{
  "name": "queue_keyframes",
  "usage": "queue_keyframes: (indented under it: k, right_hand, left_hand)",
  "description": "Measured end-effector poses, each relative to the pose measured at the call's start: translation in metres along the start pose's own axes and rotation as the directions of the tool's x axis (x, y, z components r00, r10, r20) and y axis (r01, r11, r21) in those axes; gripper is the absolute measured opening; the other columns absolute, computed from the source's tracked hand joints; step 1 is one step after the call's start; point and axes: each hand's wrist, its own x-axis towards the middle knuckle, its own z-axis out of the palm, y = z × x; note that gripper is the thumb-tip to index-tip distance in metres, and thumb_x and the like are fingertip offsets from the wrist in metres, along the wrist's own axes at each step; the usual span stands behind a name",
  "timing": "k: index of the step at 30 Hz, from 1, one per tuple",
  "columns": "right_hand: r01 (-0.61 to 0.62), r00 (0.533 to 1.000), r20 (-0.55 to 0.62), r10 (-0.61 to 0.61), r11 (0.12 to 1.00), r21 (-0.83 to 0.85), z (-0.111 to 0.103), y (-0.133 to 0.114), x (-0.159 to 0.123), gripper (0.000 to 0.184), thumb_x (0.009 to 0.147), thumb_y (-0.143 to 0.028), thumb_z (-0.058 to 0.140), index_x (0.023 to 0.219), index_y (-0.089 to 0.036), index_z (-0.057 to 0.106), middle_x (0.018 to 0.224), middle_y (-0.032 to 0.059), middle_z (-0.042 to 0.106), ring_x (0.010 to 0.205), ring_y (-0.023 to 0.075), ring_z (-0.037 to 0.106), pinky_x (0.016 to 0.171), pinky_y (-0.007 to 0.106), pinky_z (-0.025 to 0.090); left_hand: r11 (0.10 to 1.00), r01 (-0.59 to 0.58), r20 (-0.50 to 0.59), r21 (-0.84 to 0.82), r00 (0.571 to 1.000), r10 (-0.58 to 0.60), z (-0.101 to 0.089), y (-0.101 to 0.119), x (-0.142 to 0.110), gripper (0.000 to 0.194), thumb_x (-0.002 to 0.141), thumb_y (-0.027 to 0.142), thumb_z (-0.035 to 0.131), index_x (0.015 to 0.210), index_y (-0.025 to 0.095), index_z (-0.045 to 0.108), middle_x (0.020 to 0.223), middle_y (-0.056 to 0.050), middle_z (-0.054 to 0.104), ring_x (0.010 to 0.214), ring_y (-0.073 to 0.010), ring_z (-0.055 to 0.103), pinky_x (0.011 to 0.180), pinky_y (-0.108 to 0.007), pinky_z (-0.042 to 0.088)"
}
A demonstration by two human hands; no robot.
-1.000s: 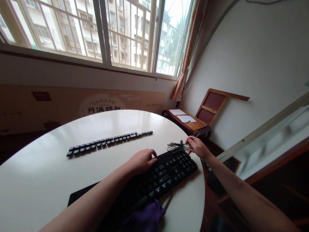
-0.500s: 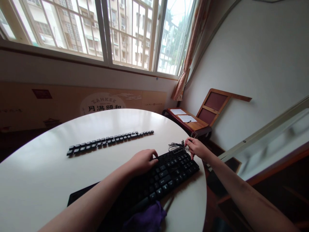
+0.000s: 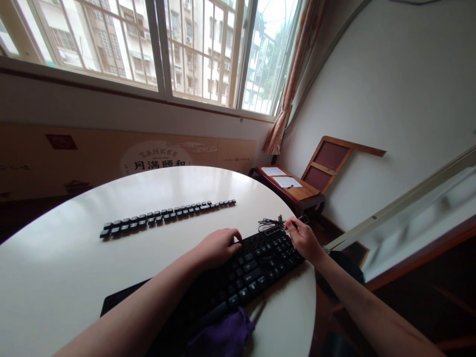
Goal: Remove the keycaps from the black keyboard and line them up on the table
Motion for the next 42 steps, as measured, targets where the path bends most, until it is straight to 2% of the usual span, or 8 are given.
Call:
queue_keyframes:
  k: [14, 17, 20, 23, 26, 32, 37, 42]
  right_hand:
    - [0.152, 0.946, -0.323, -0.041, 0.932, 0.328, 0.007, 0.005, -0.008, 0.033, 0.096, -0.053, 0.048, 0.085, -0.022, 0.049, 0.05, -0.0106, 0.029, 0.038, 0.0081, 0.031, 0.036, 0.019, 0.041]
    - [0.247, 0.954, -0.23, -0.19, 0.936, 0.251, 0.006, -0.019, -0.011, 0.03, 0.099, -0.047, 0.048, 0.086, -0.021, 0.054, 0.051, -0.0092, 0.033, 0.041, 0.0081, 0.036, 0.042, 0.02, 0.044]
    - [0.303, 0.948, 0.044, -0.314, 0.939, 0.163, 0.014, -0.053, -0.018, 0.025, 0.1, -0.039, 0.048, 0.091, -0.02, 0.059, 0.054, -0.0064, 0.042, 0.044, 0.0085, 0.043, 0.044, 0.02, 0.04]
    - [0.342, 0.878, 0.312, -0.362, 0.932, 0.119, 0.031, -0.083, -0.026, 0.023, 0.1, -0.036, 0.049, 0.095, -0.018, 0.063, 0.061, -0.0027, 0.051, 0.051, 0.0095, 0.05, 0.047, 0.021, 0.039]
    - [0.383, 0.829, 0.387, -0.404, 0.914, 0.134, 0.047, -0.094, -0.032, 0.023, 0.1, -0.036, 0.049, 0.097, -0.018, 0.064, 0.067, -0.0004, 0.056, 0.057, 0.0105, 0.053, 0.053, 0.022, 0.042]
    - [0.358, 0.875, 0.306, -0.376, 0.927, 0.114, 0.052, -0.09, -0.031, 0.029, 0.103, -0.036, 0.042, 0.099, -0.019, 0.064, 0.072, 0.0008, 0.059, 0.058, 0.0118, 0.055, 0.056, 0.024, 0.043]
    - [0.556, 0.828, 0.131, -0.545, 0.828, -0.073, 0.047, -0.098, -0.029, 0.045, 0.105, -0.038, 0.031, 0.092, -0.02, 0.071, 0.099, 0.0078, 0.057, 0.093, 0.0198, 0.058, 0.086, 0.036, 0.046]
    - [0.529, 0.848, -0.064, -0.526, 0.848, 0.03, 0.055, -0.094, -0.018, 0.041, 0.105, -0.037, 0.031, 0.083, -0.02, 0.061, 0.108, 0.0088, 0.06, 0.105, 0.0218, 0.058, 0.094, 0.039, 0.045]
  left_hand:
    - [1.0, 0.013, -0.021, -0.029, 1.0, -0.013, 0.003, -0.002, 0.0, 0.027, 0.087, 0.032, 0.053, 0.107, 0.022, 0.066, 0.104, -0.007, 0.07, 0.095, -0.0256, 0.064, 0.079, -0.034, 0.048]
    - [0.996, -0.031, -0.08, -0.086, 0.996, 0.025, 0.002, 0.0, -0.001, 0.031, 0.091, 0.04, 0.048, 0.11, 0.021, 0.065, 0.106, -0.008, 0.068, 0.095, -0.0251, 0.063, 0.081, -0.035, 0.048]
    - [0.979, -0.13, -0.164, -0.16, 0.981, 0.104, 0.0, 0.004, -0.003, 0.038, 0.094, 0.047, 0.043, 0.113, 0.02, 0.063, 0.108, -0.008, 0.066, 0.091, -0.0228, 0.062, 0.082, -0.035, 0.047]
    - [0.951, -0.242, -0.206, -0.195, 0.958, 0.201, -0.001, 0.006, -0.006, 0.037, 0.095, 0.048, 0.042, 0.111, 0.02, 0.061, 0.106, -0.007, 0.065, 0.089, -0.0212, 0.06, 0.082, -0.034, 0.047]
    - [0.938, -0.291, -0.222, -0.187, 0.943, 0.248, -0.003, 0.008, -0.009, 0.033, 0.097, 0.045, 0.038, 0.096, 0.019, 0.06, 0.097, -0.006, 0.064, 0.089, -0.021, 0.058, 0.08, -0.033, 0.045]
    - [0.954, -0.236, -0.233, -0.186, 0.954, 0.191, 0.0, 0.008, -0.01, 0.031, 0.098, 0.042, 0.033, 0.089, 0.02, 0.053, 0.091, -0.005, 0.061, 0.085, -0.0208, 0.056, 0.076, -0.033, 0.044]
    - [0.945, -0.248, -0.23, -0.216, 0.953, 0.198, 0.006, 0.01, -0.01, 0.034, 0.1, 0.045, 0.029, 0.091, 0.021, 0.052, 0.092, -0.005, 0.06, 0.085, -0.02, 0.055, 0.078, -0.033, 0.044]
    - [0.911, -0.274, -0.278, -0.309, 0.942, 0.189, 0.007, 0.009, -0.009, 0.034, 0.099, 0.044, 0.03, 0.089, 0.02, 0.051, 0.087, -0.004, 0.059, 0.083, -0.0198, 0.054, 0.077, -0.034, 0.045]
